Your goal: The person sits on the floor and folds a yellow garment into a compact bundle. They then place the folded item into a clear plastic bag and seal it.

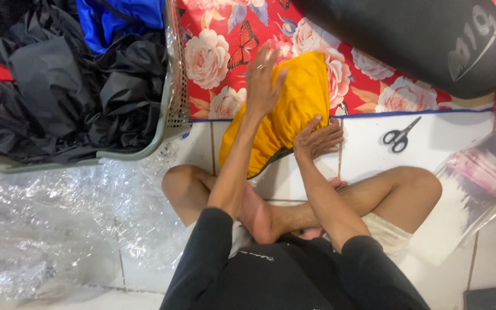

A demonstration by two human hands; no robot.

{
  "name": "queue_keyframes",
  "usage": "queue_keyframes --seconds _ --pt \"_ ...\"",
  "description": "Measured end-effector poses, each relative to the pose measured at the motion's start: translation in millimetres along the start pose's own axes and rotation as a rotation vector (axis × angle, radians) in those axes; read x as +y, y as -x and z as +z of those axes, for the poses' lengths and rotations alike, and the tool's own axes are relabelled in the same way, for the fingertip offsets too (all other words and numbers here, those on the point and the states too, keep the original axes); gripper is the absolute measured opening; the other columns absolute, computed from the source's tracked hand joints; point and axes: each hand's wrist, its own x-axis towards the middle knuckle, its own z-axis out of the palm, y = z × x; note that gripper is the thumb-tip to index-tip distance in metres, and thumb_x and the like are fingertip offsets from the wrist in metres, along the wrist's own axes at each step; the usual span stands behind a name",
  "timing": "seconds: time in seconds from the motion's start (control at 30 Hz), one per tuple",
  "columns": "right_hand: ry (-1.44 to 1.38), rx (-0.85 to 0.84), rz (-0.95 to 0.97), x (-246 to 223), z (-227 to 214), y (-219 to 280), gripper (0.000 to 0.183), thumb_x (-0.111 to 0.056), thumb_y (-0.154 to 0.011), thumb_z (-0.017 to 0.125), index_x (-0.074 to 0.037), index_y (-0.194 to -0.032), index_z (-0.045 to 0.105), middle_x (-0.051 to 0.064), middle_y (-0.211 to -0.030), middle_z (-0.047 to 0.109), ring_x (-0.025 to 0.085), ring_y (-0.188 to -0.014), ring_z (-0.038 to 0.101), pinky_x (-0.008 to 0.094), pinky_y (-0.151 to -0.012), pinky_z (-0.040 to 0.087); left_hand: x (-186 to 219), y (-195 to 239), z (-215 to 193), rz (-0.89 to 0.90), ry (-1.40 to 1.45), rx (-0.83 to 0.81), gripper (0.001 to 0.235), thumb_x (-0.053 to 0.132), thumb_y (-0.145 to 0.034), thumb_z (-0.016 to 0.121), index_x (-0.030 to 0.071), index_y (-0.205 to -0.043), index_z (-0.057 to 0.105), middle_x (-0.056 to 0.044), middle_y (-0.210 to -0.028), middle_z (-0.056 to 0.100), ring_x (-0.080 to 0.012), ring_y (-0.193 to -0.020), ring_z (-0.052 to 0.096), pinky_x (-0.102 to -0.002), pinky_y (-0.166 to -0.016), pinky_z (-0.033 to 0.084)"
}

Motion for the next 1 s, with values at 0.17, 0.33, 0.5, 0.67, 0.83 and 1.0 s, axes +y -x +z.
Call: queue_keyframes --seconds 0.17,0.33,0.5,0.67,0.83,1.0 --pt "0.003 -0.078 -0.030 4 -7 0 0.036 -0.047 -0.104 0.044 -0.015 -0.121 0.044 0.006 -0.111 0.047 0.030 -0.109 0.049 0.047 -0.090 0.033 18 123 -55 -0.253 -0.237 -0.059 0.056 0.045 -0.103 0.053 0.018 -0.152 0.048 -0.011 -0.161 0.038 -0.0340 -0.148 0.038 -0.064 -0.110 0.039" --pt "-0.030 -0.053 -0.075 9 -2 1 0.040 -0.051 -0.103 0.043 -0.015 -0.120 0.044 0.008 -0.109 0.046 0.034 -0.111 0.048 0.051 -0.090 0.033 0 209 -76 -0.686 -0.256 -0.106 0.086 0.064 -0.101 0.043 0.008 -0.161 0.019 -0.031 -0.149 0.044 -0.0475 -0.142 0.041 -0.071 -0.109 0.032" --pt "-0.027 -0.058 -0.093 18 0 0 0.041 -0.052 -0.104 0.041 -0.015 -0.120 0.046 0.007 -0.108 0.047 0.034 -0.109 0.049 0.051 -0.089 0.034 -45 225 -59 -0.777 -0.178 -0.227 0.070 0.055 -0.097 0.059 0.014 -0.148 0.035 -0.021 -0.129 0.061 -0.0414 -0.120 0.064 -0.061 -0.090 0.049" --pt "-0.149 -0.256 -0.141 51 11 -26 0.048 -0.057 -0.103 0.044 -0.013 -0.121 0.045 0.008 -0.109 0.046 0.035 -0.107 0.049 0.054 -0.086 0.035 -13 192 -90 -0.731 0.127 -0.059 0.055 0.024 -0.100 0.061 0.019 -0.148 0.035 -0.024 -0.134 0.057 -0.0444 -0.127 0.059 -0.057 -0.099 0.050" --pt "-0.221 -0.557 -0.291 51 -50 -26 0.074 -0.061 -0.100 0.059 -0.002 -0.137 0.033 0.017 -0.123 0.039 0.044 -0.120 0.044 0.062 -0.095 0.038 7 168 -113 -0.532 0.217 0.103 0.055 0.012 -0.102 0.057 0.014 -0.154 0.037 -0.025 -0.150 0.050 -0.0447 -0.139 0.049 -0.057 -0.114 0.041" --pt "-0.199 -0.689 -0.333 41 -66 -23 0.111 -0.078 -0.084 0.074 0.001 -0.144 0.026 0.026 -0.137 0.034 0.049 -0.134 0.036 0.068 -0.108 0.031 -10 174 -104 -0.651 0.155 0.226 0.094 0.075 -0.094 0.058 0.021 -0.161 0.021 -0.017 -0.155 0.042 -0.0346 -0.144 0.045 -0.054 -0.119 0.034"
